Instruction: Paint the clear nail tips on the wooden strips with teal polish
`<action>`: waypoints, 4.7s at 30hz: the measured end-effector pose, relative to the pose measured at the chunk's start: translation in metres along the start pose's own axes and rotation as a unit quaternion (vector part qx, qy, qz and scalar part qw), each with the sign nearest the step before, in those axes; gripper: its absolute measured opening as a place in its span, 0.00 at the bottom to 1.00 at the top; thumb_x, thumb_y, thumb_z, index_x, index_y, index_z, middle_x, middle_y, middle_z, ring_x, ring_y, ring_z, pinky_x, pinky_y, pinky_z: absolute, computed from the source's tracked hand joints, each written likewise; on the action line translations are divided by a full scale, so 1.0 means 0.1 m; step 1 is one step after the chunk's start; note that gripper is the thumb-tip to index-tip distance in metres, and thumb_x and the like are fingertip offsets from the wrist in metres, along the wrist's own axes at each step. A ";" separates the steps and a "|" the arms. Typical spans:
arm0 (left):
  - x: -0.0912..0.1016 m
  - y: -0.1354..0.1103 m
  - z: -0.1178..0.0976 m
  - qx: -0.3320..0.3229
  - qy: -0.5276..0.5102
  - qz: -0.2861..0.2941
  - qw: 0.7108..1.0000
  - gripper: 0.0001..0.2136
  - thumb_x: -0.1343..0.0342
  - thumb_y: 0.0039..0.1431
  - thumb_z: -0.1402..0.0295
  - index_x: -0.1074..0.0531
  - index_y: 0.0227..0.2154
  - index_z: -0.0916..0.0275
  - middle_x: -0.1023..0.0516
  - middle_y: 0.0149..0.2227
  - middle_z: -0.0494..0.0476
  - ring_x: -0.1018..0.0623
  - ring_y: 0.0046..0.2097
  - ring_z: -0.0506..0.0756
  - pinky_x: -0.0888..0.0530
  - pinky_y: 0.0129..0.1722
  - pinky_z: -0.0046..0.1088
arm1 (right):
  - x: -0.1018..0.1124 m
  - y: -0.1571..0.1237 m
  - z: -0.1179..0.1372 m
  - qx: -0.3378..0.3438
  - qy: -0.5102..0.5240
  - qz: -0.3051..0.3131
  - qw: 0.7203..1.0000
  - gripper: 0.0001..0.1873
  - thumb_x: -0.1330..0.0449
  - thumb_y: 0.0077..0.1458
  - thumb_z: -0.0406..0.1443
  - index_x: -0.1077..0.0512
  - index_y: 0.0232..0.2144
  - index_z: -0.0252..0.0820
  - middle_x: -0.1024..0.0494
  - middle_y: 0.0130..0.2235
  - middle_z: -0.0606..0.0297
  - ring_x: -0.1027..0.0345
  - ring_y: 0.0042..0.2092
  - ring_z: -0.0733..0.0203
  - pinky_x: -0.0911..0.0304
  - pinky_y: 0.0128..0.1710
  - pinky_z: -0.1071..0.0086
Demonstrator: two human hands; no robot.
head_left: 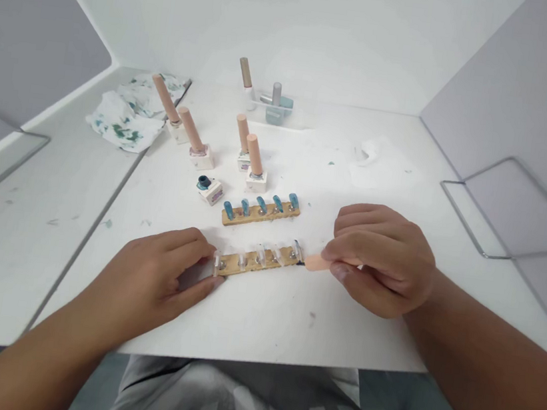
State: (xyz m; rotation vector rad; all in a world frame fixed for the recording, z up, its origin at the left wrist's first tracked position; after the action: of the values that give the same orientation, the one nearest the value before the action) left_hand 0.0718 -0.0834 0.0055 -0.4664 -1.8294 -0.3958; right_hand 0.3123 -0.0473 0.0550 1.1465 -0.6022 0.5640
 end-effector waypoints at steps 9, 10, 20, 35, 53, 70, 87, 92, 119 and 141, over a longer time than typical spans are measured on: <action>0.00 0.00 0.01 0.002 -0.002 0.000 1.000 0.10 0.49 0.58 0.60 0.33 0.37 0.60 0.26 0.37 0.56 0.27 0.33 0.54 0.32 0.31 0.30 | -0.02 -0.01 -0.06 -0.019 -0.084 -0.005 0.996 0.07 0.49 0.46 0.25 0.37 0.26 0.42 0.39 0.17 0.74 0.51 0.19 0.70 0.50 0.22 0.72; 0.00 0.00 0.01 0.001 -0.001 -0.002 1.000 0.10 0.49 0.58 0.60 0.33 0.37 0.60 0.26 0.37 0.56 0.26 0.33 0.54 0.31 0.31 0.30 | -0.03 -0.01 -0.06 -0.016 -0.077 0.008 0.997 0.07 0.49 0.46 0.26 0.37 0.27 0.42 0.39 0.17 0.74 0.51 0.19 0.70 0.50 0.22 0.71; -0.01 0.00 0.00 -0.003 0.003 -0.002 1.000 0.10 0.50 0.59 0.60 0.32 0.37 0.61 0.26 0.37 0.57 0.26 0.33 0.54 0.31 0.31 0.30 | 0.02 0.01 -0.03 -0.037 -0.013 -0.004 0.999 0.08 0.52 0.48 0.26 0.39 0.25 0.43 0.43 0.16 0.74 0.52 0.18 0.70 0.51 0.19 0.72; 0.00 0.00 0.00 -0.005 0.006 -0.003 1.000 0.10 0.50 0.59 0.60 0.33 0.37 0.61 0.27 0.37 0.57 0.26 0.33 0.54 0.31 0.31 0.30 | 0.00 0.00 -0.04 -0.034 -0.006 -0.011 0.999 0.07 0.51 0.46 0.26 0.38 0.26 0.42 0.42 0.17 0.74 0.53 0.19 0.70 0.52 0.21 0.72; 0.00 0.00 -0.01 -0.009 0.006 0.003 1.000 0.10 0.50 0.59 0.61 0.33 0.37 0.62 0.27 0.37 0.59 0.27 0.34 0.55 0.30 0.32 0.32 | -0.02 -0.01 -0.07 -0.067 -0.056 -0.016 0.996 0.08 0.49 0.45 0.25 0.38 0.27 0.42 0.41 0.18 0.74 0.52 0.20 0.69 0.51 0.23 0.71; -0.01 0.00 0.00 0.016 -0.006 0.031 0.999 0.10 0.51 0.59 0.61 0.32 0.37 0.62 0.27 0.39 0.59 0.26 0.36 0.56 0.30 0.33 0.33 | -0.01 0.02 -0.03 -0.032 0.035 0.015 0.999 0.08 0.53 0.48 0.26 0.39 0.26 0.42 0.43 0.17 0.74 0.53 0.19 0.69 0.52 0.22 0.72; 0.00 0.00 0.01 0.030 -0.012 0.040 0.999 0.10 0.52 0.60 0.61 0.33 0.39 0.61 0.26 0.38 0.59 0.26 0.35 0.55 0.29 0.32 0.32 | -0.05 -0.01 -0.05 -0.043 -0.046 0.004 0.998 0.07 0.51 0.46 0.26 0.38 0.27 0.42 0.41 0.18 0.74 0.53 0.20 0.69 0.52 0.25 0.70; 0.01 0.01 0.00 0.016 -0.009 0.027 0.999 0.09 0.51 0.59 0.62 0.33 0.38 0.60 0.26 0.38 0.58 0.26 0.34 0.55 0.29 0.32 0.31 | -0.07 -0.02 -0.04 -0.035 0.040 0.028 0.998 0.07 0.52 0.47 0.26 0.38 0.27 0.42 0.41 0.18 0.75 0.52 0.20 0.69 0.51 0.25 0.71; 0.01 0.01 -0.01 0.028 -0.019 0.029 0.999 0.10 0.52 0.60 0.61 0.32 0.36 0.60 0.26 0.36 0.57 0.27 0.33 0.54 0.31 0.29 0.28 | -0.06 -0.04 -0.07 -0.057 -0.025 -0.028 0.998 0.08 0.49 0.45 0.25 0.38 0.27 0.42 0.41 0.18 0.75 0.55 0.21 0.69 0.51 0.27 0.70; -0.02 0.01 0.00 0.027 -0.004 0.043 0.999 0.11 0.54 0.61 0.61 0.32 0.36 0.62 0.29 0.35 0.57 0.28 0.33 0.55 0.32 0.31 0.32 | -0.07 -0.02 -0.08 -0.068 0.048 -0.003 0.997 0.07 0.50 0.47 0.26 0.37 0.29 0.42 0.40 0.18 0.74 0.50 0.20 0.69 0.46 0.29 0.68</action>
State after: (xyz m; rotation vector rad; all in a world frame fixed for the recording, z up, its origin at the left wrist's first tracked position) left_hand 0.0728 -0.0826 0.0037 -0.5089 -1.8170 -0.2846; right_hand 0.3097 -0.0416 0.0464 0.9875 -0.5464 0.5614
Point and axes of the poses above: each hand's wrist, its own y-axis towards the middle knuckle, its own x-axis out of the back of the hand, z = x × y, the point moved 4 cm from there along y, towards the middle knuckle
